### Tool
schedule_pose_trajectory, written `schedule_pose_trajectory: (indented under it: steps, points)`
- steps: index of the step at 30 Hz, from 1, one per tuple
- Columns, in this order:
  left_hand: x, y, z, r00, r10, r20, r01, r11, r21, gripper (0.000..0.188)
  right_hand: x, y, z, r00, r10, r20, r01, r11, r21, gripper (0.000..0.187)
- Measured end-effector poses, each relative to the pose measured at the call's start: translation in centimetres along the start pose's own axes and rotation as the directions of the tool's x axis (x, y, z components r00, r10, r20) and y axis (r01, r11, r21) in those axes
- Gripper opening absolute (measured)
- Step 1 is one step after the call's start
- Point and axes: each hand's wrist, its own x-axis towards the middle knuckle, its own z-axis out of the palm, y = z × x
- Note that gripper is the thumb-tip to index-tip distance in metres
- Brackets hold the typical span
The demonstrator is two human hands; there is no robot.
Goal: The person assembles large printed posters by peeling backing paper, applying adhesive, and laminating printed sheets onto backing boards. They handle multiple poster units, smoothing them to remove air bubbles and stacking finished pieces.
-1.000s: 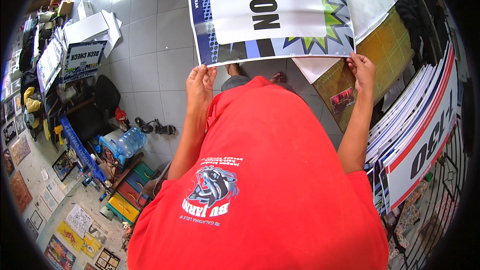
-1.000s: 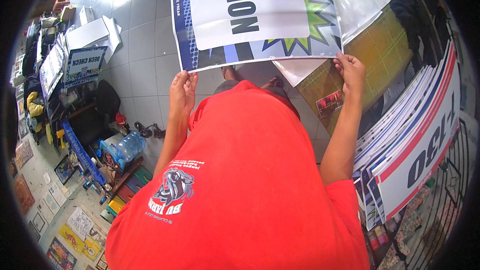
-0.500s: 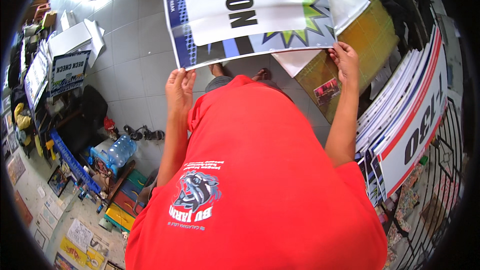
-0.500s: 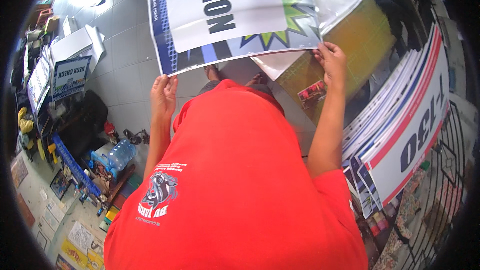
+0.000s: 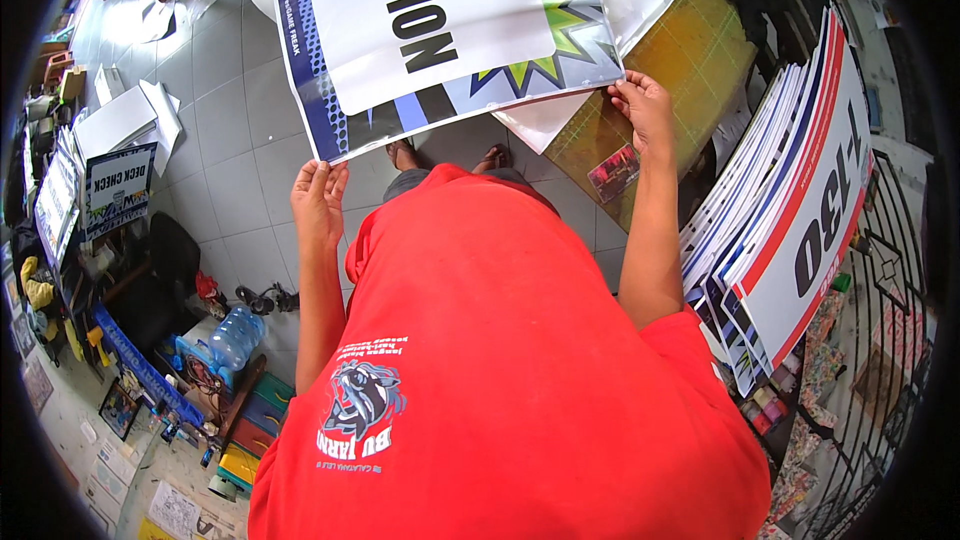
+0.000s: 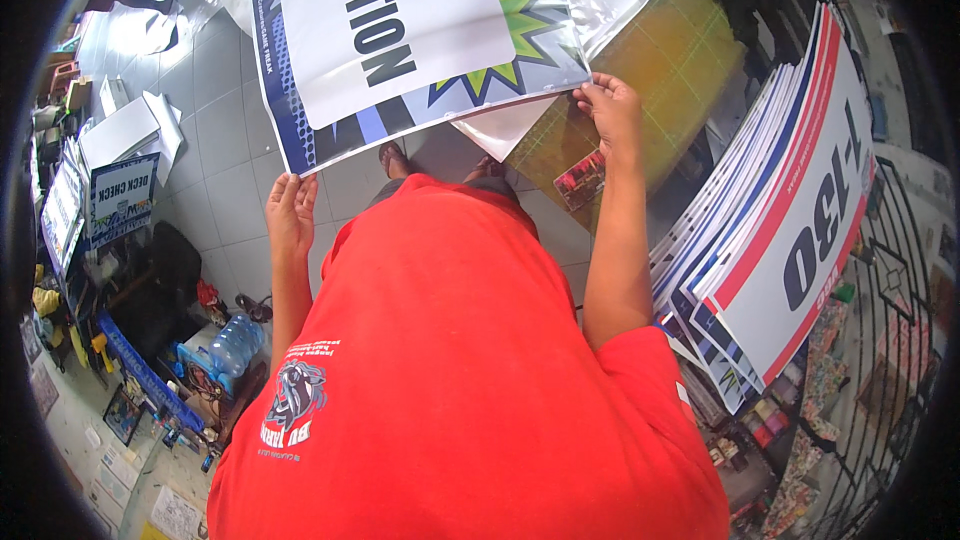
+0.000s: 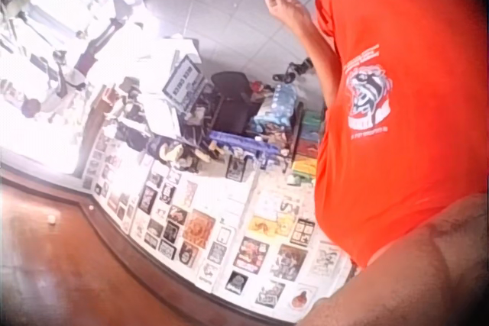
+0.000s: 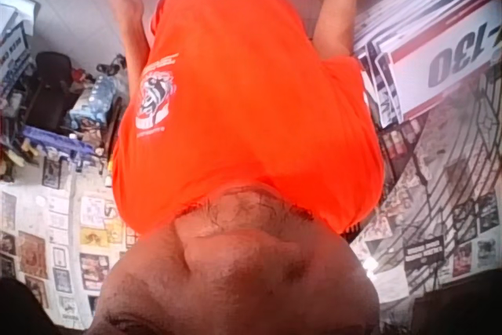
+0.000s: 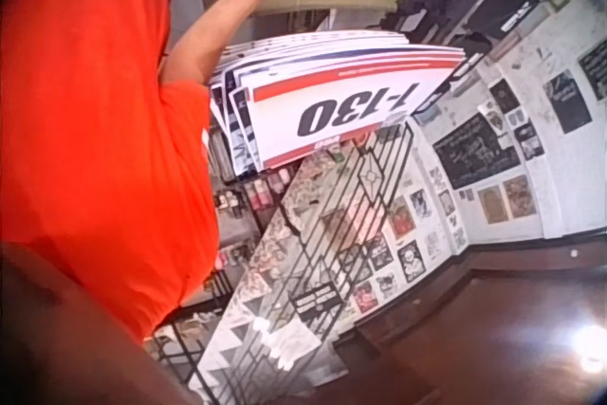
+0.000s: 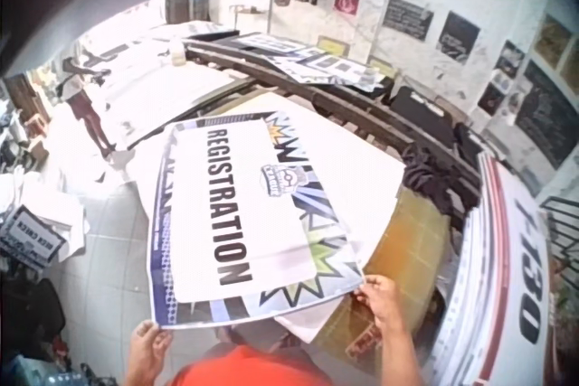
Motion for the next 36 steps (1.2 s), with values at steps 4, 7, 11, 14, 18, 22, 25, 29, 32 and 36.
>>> schedule_pose_trajectory:
  steps: [4, 7, 11, 14, 18, 22, 25, 29, 32, 36]
  points:
    - [-0.3, -0.1, -0.2, 0.999, 0.011, 0.050, -0.009, 0.999, -0.038, 0.008, 0.5, 0.6, -0.3, 1.000, -0.020, 0.017, 0.020, 1.000, 0.008, 0.022]
    - [-0.3, -0.4, -0.6, 0.997, 0.066, 0.038, -0.064, 0.996, -0.062, 0.009, 1.5, 1.9, -1.3, 0.998, -0.037, 0.056, 0.036, 0.999, 0.018, 0.025]
    - [-0.2, -0.2, -0.2, 0.993, 0.081, 0.082, -0.074, 0.994, -0.085, 0.007, 1.4, 2.0, -1.8, 0.998, 0.001, 0.059, -0.006, 0.997, 0.072, 0.026]
    - [-0.6, -0.2, 0.3, 0.991, 0.108, 0.081, -0.102, 0.992, -0.075, 0.006, 0.6, 1.1, -1.3, 0.999, 0.016, 0.052, -0.021, 0.996, 0.083, 0.025]
    - [-0.9, 0.0, 0.7, 0.988, 0.138, 0.077, -0.131, 0.988, -0.083, 0.005, 0.5, 0.8, -1.1, 0.998, 0.023, 0.060, -0.029, 0.995, 0.097, 0.022]
    - [-1.2, 0.3, 0.9, 0.978, 0.197, 0.068, -0.194, 0.979, -0.057, 0.006, 0.3, 0.6, -0.9, 0.993, -0.001, 0.121, -0.027, 0.973, 0.229, 0.023]
    - [-1.6, 0.9, 1.2, 0.963, 0.252, 0.091, -0.253, 0.968, -0.008, 0.009, 0.6, 1.4, -1.0, 0.989, -0.051, 0.140, 0.002, 0.944, 0.331, 0.025]
    - [-1.6, 1.5, 1.6, 0.935, 0.340, 0.099, -0.347, 0.935, 0.071, 0.010, 0.9, 2.9, -0.8, 0.981, -0.177, 0.077, 0.132, 0.907, 0.401, 0.029]
    - [-1.6, 1.9, 1.6, 0.921, 0.382, 0.075, -0.381, 0.924, -0.020, 0.008, 0.1, 2.1, 0.3, 0.976, -0.219, -0.002, 0.196, 0.866, 0.460, 0.025]
    - [-1.7, 2.6, 1.7, 0.918, 0.386, 0.089, -0.386, 0.922, -0.023, 0.007, -1.2, 0.4, 1.5, 0.970, -0.240, -0.026, 0.215, 0.811, 0.544, 0.020]
